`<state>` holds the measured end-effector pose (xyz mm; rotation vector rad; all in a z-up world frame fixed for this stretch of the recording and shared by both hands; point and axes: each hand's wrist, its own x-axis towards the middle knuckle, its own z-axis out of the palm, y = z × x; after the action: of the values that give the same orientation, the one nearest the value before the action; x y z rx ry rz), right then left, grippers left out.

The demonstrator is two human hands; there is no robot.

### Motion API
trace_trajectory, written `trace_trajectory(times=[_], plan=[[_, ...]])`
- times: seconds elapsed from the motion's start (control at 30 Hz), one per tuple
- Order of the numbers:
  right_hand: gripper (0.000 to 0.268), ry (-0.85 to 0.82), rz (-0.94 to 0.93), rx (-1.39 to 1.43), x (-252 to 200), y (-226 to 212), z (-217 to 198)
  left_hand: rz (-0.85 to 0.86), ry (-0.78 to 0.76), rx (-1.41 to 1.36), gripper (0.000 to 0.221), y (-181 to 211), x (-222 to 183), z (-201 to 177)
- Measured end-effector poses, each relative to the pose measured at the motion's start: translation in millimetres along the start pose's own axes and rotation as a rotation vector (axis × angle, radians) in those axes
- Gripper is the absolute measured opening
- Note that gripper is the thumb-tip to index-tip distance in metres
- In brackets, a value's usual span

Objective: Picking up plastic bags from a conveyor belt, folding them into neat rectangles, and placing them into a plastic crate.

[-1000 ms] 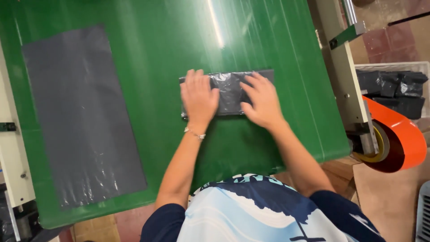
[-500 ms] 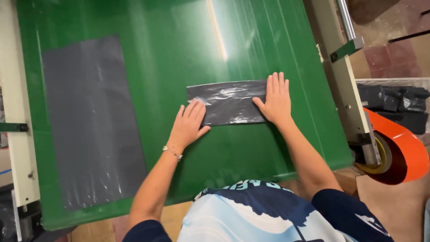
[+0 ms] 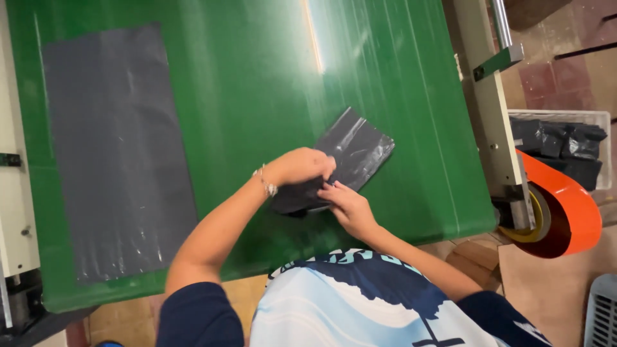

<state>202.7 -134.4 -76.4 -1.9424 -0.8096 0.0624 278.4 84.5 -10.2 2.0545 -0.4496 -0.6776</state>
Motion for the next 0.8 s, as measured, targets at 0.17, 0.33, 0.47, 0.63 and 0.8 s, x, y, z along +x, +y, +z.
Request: trace_trajectory(times=[0.17, 0.33, 0.47, 0.63, 0.8], plan=[[0.013, 0.183, 0.648, 0.485, -37.3, 75.2, -2.6, -0.373, -0.117, -0.558, 0.092, -137.8, 57.4, 8.7], [0.021, 0.443, 0.959, 0.996, 7.7, 46.0, -28.2, -0.18, 0.371, 0.004, 0.041, -56.7, 35.0, 15.8], [0.016, 0.326, 1.021, 1.188, -1.1, 103.1, -30.0, -0.2, 0.67, 0.535, 0.042, -52.3, 49.0, 44.9], [0.007, 0.318, 1.014, 1.097, -4.0, 73.5, -55.0, -0.259, 1.091, 0.919, 0.037, -60.3, 72.8, 65.3], [0.008, 0.619, 0.696, 0.386, -31.7, 37.9, -56.1, -0.058, 1.169, 0.74, 0.052, -47.3, 12.2, 59.4]])
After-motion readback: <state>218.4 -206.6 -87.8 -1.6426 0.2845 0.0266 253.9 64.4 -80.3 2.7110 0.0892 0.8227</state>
